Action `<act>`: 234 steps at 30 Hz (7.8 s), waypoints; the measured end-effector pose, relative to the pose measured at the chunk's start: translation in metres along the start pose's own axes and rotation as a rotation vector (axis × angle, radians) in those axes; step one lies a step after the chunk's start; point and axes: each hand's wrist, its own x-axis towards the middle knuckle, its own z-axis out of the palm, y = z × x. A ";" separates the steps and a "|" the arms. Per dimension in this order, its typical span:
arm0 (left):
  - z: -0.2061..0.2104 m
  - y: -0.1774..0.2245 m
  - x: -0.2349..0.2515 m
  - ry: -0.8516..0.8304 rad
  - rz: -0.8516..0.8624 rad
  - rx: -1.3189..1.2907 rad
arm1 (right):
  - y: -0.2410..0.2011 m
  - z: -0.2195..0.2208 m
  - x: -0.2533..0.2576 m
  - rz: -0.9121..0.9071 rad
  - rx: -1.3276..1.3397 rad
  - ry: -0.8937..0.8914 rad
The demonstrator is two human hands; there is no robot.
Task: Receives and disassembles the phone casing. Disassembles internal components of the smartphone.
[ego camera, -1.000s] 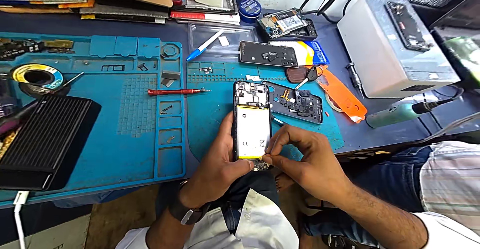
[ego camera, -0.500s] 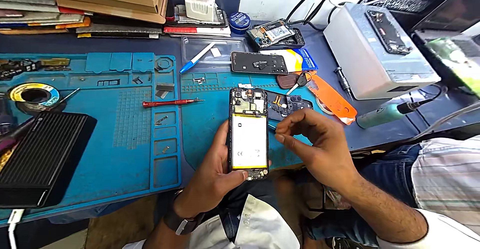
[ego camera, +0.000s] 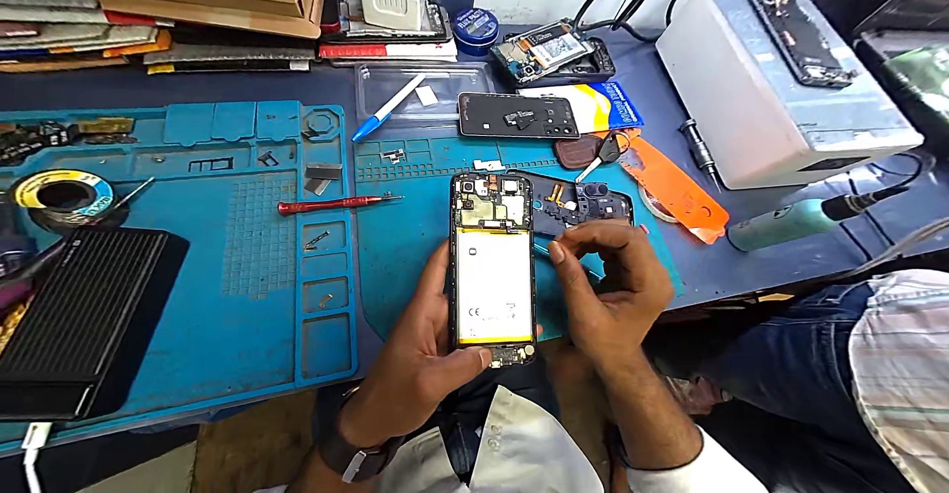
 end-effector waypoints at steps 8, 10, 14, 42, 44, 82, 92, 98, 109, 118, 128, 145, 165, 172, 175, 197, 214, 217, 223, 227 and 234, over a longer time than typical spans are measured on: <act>-0.002 -0.003 -0.001 0.001 -0.005 -0.012 | 0.003 -0.003 -0.005 0.080 0.029 0.092; -0.002 -0.003 -0.001 0.008 -0.001 0.005 | 0.000 -0.001 -0.006 0.070 -0.013 0.098; -0.001 -0.004 -0.001 0.010 0.007 -0.020 | -0.001 0.000 -0.006 0.072 -0.035 0.107; -0.007 -0.013 0.000 -0.005 0.091 -0.077 | 0.000 0.003 -0.009 0.126 0.017 0.187; -0.007 -0.013 -0.001 -0.009 0.091 -0.086 | -0.001 0.004 -0.009 0.133 0.013 0.182; 0.007 -0.004 0.007 -0.015 0.125 -0.054 | 0.014 -0.010 -0.007 0.093 0.095 0.080; 0.005 -0.005 0.003 -0.016 0.069 -0.088 | 0.005 -0.004 -0.008 0.111 0.037 0.149; -0.002 -0.011 0.003 -0.037 0.064 -0.108 | 0.004 -0.001 -0.009 0.136 0.038 0.166; -0.007 -0.015 0.003 -0.012 0.099 -0.110 | 0.003 0.004 -0.011 0.163 0.008 0.197; -0.007 -0.006 0.003 -0.039 0.070 -0.120 | 0.003 0.008 -0.010 0.202 0.027 0.216; -0.009 -0.004 0.006 -0.068 0.068 -0.089 | 0.002 0.010 -0.009 0.159 0.005 0.224; 0.002 -0.004 0.000 0.084 0.103 -0.159 | -0.002 0.009 -0.012 0.126 0.001 0.181; 0.004 -0.015 0.004 0.253 0.184 -0.303 | 0.003 0.004 -0.015 -0.073 -0.130 0.187; 0.008 -0.012 0.003 0.332 0.194 -0.330 | -0.024 -0.007 -0.010 0.050 -0.113 0.061; 0.009 -0.014 0.005 0.357 0.228 -0.291 | -0.050 0.002 -0.011 0.212 -0.197 -0.225; -0.002 -0.020 0.004 0.095 0.236 -0.164 | -0.021 -0.049 0.051 0.182 -0.439 -0.541; 0.001 -0.017 0.005 0.082 0.216 -0.068 | 0.058 -0.099 0.077 0.159 -0.493 -0.737; 0.003 -0.019 0.004 0.097 0.216 -0.069 | 0.062 -0.101 0.080 0.122 -0.502 -0.796; 0.003 -0.018 0.005 0.079 0.211 -0.056 | 0.064 -0.102 0.083 0.099 -0.530 -0.868; 0.003 -0.018 0.005 0.067 0.216 -0.051 | 0.063 -0.103 0.085 0.059 -0.541 -0.843; 0.004 -0.018 0.004 0.082 0.231 -0.044 | 0.057 -0.103 0.093 -0.057 -0.618 -0.850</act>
